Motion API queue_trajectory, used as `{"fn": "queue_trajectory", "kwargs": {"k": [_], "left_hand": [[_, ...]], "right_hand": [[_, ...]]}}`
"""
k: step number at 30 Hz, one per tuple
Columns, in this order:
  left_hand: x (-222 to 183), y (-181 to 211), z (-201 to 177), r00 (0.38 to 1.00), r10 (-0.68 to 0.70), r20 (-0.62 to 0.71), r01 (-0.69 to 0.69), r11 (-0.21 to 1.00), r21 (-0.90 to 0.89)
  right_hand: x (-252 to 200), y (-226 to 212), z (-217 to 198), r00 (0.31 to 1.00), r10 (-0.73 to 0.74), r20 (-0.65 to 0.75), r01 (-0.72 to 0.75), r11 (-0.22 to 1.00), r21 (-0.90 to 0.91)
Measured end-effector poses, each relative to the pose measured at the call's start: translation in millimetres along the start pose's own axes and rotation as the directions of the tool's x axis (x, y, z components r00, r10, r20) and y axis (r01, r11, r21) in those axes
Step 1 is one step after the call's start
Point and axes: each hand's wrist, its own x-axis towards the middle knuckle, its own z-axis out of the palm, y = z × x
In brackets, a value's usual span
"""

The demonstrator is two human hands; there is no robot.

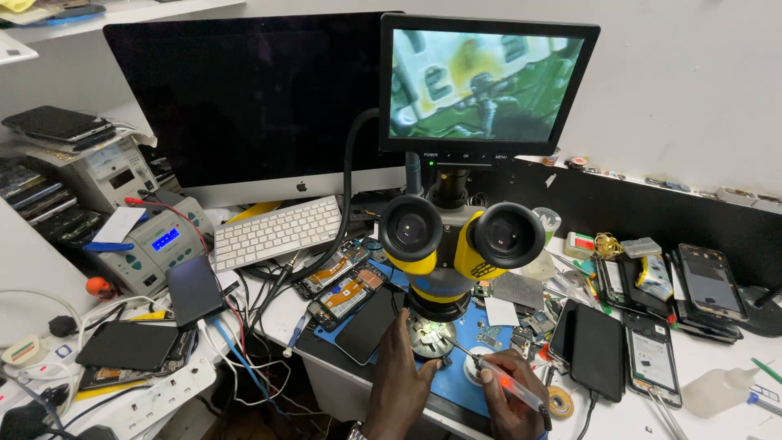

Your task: Soldering and repairing a mobile phone circuit board under a digital microscope using a soldering iron and tweezers.

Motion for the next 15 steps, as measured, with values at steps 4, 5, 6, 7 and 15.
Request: {"fn": "queue_trajectory", "kwargs": {"k": [4,5,6,7,15], "left_hand": [[4.7,-6.6,5.8,1.0,-0.027,0.0,0.027,0.999,0.016],[4.2,-5.1,5.1,1.0,-0.028,0.0,0.028,0.999,0.016],[3.3,-3.7,4.3,0.999,-0.034,0.009,0.034,0.999,0.017],[2.6,-2.4,3.6,0.999,-0.041,0.019,0.041,0.999,0.018],[0.9,-5.5,4.1,1.0,0.009,-0.022,-0.009,1.0,0.015]], "right_hand": [[-0.1,-5.7,3.6,0.999,0.022,-0.043,-0.022,1.0,0.006],[0.0,-2.8,2.8,0.999,0.022,-0.042,-0.021,1.0,0.007],[-0.5,0.0,2.0,0.999,0.026,-0.027,-0.027,1.0,-0.012],[-1.0,3.0,1.1,0.999,0.031,-0.012,-0.032,0.999,-0.031],[2.2,-0.4,-1.6,0.999,-0.018,0.045,0.02,0.999,-0.041]]}}
